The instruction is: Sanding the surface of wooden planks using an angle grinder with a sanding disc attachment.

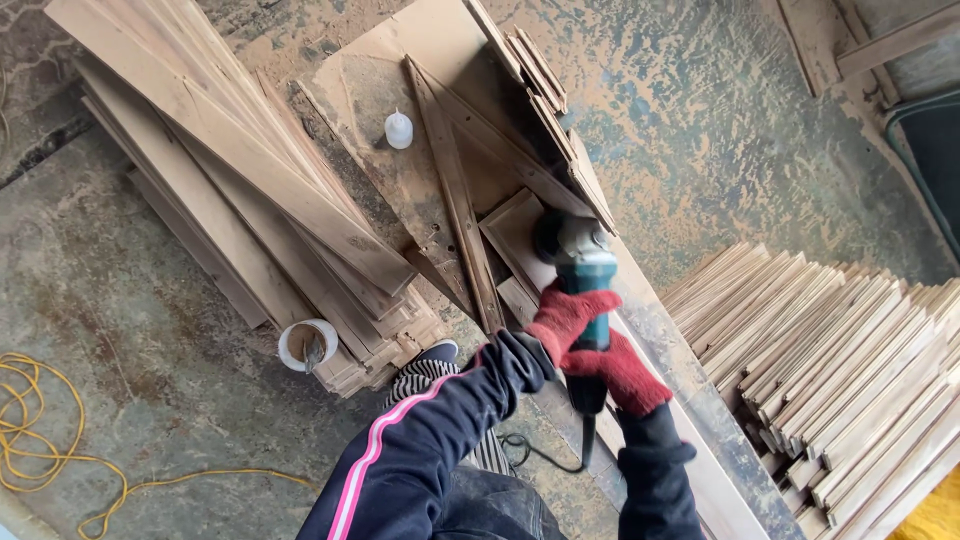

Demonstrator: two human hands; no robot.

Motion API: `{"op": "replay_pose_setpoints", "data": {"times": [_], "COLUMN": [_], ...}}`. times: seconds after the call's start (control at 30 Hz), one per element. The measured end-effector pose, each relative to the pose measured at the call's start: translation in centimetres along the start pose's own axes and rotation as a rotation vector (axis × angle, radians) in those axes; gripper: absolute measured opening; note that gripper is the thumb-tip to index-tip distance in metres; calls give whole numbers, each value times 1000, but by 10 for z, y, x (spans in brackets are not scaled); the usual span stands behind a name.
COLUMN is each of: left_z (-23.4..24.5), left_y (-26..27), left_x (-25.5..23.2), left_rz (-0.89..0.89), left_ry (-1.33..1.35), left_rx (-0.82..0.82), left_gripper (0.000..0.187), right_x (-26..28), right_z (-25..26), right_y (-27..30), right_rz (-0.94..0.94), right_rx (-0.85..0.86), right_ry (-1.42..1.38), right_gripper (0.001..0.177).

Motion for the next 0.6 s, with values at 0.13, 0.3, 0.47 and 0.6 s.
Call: {"op": "replay_pose_setpoints", "data": {"times": [0.13, 0.3, 0.47, 0.6], "left_z": [-15, 6, 14, -1], "left_y": [9, -5, -29, 13], "left_x": [21, -6, -7, -6], "left_rz": [19, 9, -72, -18], "left_ry": [-13, -13, -88, -61], "left_rx": [30, -21, -60, -20], "left_gripper": [66, 70, 67, 71], "right_x": [-27, 18, 23, -16], "right_z": [20, -10, -11, 10], "right_y": [2, 2, -10, -6], "right_rz": [-23, -12, 52, -31], "right_rx": [-22, 32, 60, 28], "right_ry": [42, 33, 25, 34], "right_gripper": [55, 54, 52, 54]}}
Point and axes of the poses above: each hand's wrist, its own y-axis away from the middle knuckle, its own z-axis out of the back of the hand, x = y × z, the point moved 6 cm from there along -y, towards the middle knuckle, and after that the axes turned 7 degrees about -x, right-handed, at the moved point
